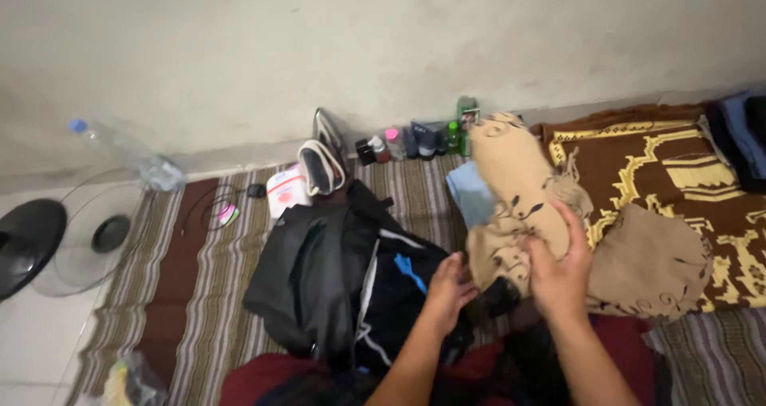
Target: The person folds a white towel and places it into a black backpack. They then fold a beige patterned cloth and place it into the backpack. Finally, they fold a light blue cloth and place it into the backpack.
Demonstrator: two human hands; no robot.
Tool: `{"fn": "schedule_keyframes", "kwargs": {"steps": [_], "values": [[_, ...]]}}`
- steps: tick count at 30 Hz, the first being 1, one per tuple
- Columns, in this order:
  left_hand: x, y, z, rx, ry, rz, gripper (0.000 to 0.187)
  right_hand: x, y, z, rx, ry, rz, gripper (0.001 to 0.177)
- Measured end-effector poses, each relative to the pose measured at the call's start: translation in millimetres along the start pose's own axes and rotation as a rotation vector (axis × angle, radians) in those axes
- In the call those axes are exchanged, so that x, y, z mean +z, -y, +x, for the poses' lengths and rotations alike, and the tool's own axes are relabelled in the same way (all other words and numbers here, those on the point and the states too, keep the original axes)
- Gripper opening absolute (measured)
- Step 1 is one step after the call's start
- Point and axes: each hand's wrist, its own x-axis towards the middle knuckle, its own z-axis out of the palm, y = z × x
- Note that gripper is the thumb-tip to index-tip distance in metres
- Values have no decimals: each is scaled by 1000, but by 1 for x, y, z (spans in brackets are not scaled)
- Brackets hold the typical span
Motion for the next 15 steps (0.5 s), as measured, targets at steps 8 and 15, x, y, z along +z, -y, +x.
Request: {"fn": "schedule_keyframes", "kwargs": {"steps": [8,15], "values": [[-14,-35,-75,565,614,-160,67,-6,88,-80,251,203,654,68],[-44,-4,-80,46,776,-880,79,-45,60,-106,594,211,671,59]]}}
